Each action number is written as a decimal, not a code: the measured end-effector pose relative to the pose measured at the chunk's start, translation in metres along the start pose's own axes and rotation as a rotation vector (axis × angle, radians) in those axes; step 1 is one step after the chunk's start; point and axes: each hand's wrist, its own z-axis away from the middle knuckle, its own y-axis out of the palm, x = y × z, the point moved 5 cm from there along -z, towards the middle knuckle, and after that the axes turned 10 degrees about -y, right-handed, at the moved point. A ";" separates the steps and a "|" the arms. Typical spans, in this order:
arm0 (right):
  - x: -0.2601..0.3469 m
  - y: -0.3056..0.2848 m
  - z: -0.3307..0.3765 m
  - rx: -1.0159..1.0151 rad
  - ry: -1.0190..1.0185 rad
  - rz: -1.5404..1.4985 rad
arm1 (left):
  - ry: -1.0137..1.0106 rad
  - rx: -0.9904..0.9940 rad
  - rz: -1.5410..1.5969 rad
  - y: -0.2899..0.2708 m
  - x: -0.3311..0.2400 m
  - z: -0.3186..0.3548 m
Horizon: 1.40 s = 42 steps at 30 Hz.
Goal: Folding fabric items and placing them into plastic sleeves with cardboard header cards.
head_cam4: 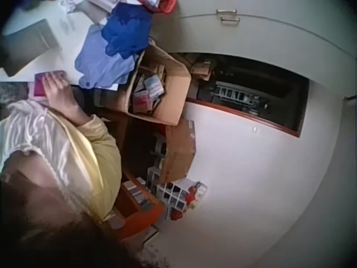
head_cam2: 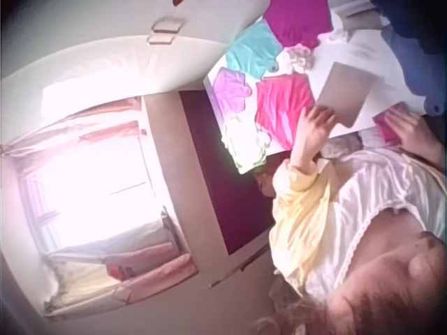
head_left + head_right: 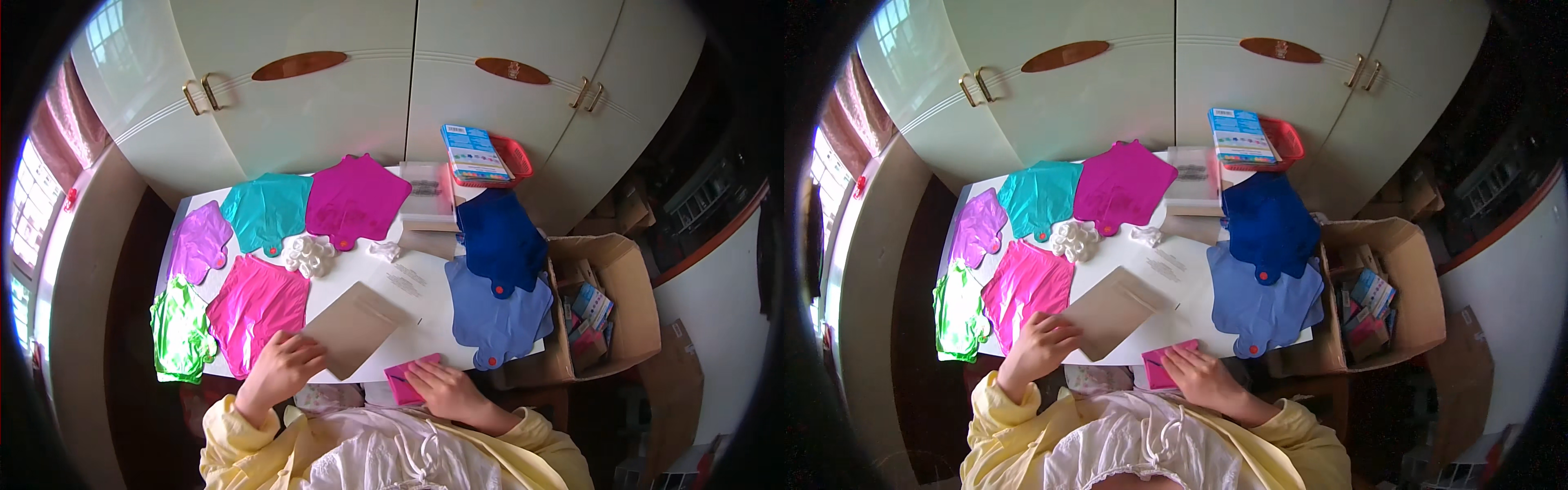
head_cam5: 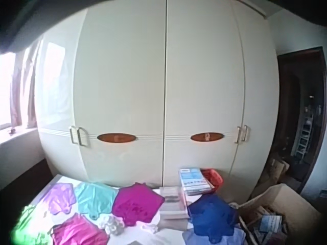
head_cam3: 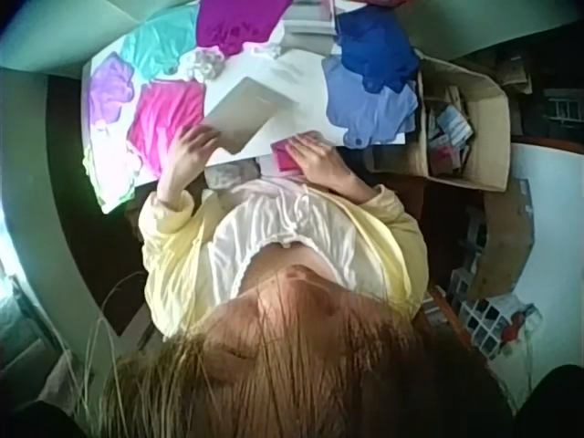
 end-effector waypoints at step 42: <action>-0.042 0.095 -0.103 0.121 0.490 -0.743 | -0.162 -0.023 -0.103 0.112 -0.019 0.063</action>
